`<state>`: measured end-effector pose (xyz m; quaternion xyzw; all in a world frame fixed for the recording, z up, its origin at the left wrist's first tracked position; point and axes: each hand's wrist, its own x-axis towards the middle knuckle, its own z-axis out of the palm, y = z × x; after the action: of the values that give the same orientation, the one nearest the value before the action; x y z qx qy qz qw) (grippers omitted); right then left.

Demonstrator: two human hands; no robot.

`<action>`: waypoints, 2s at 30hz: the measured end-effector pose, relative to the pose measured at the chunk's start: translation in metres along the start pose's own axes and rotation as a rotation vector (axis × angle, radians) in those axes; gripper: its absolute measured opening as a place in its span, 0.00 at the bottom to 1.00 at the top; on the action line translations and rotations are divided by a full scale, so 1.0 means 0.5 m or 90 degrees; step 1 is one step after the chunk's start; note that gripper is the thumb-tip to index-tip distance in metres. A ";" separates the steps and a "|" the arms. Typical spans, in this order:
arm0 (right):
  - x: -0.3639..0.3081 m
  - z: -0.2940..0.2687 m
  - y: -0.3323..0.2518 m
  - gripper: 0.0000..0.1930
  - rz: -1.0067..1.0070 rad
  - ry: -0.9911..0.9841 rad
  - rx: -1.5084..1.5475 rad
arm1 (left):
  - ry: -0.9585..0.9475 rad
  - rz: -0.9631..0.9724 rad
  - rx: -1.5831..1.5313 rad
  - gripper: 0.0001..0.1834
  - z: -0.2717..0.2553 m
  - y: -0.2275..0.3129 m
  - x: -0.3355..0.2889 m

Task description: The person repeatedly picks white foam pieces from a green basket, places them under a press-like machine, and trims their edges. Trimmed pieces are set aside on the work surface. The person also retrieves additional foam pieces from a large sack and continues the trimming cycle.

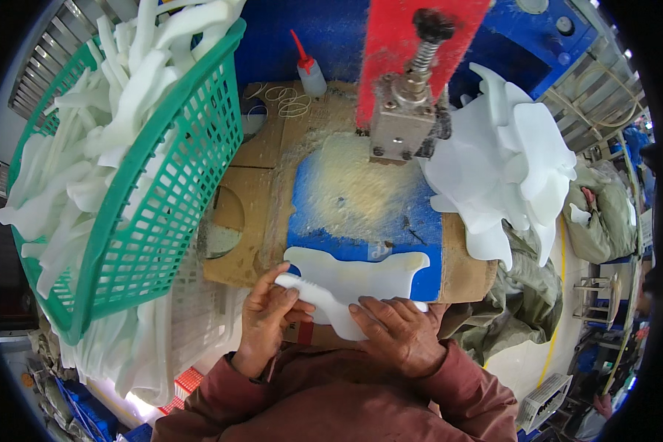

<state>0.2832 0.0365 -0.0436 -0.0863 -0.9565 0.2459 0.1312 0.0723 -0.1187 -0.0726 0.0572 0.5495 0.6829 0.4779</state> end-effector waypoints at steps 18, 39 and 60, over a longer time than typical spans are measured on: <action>0.108 0.022 0.089 0.30 -0.032 -0.055 -0.042 | 0.038 0.286 0.619 0.14 -0.062 -0.008 0.132; 0.119 0.047 0.115 0.29 0.021 -0.100 0.006 | 0.065 0.287 0.764 0.08 -0.050 0.004 0.158; 0.122 0.078 0.127 0.19 -0.019 -0.118 -0.150 | -0.072 0.426 0.861 0.11 0.066 -0.002 0.137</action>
<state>0.2199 0.0878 -0.0951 -0.0639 -0.9879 0.1366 0.0352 0.0560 -0.0466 -0.0913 0.5366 0.7769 0.3013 0.1330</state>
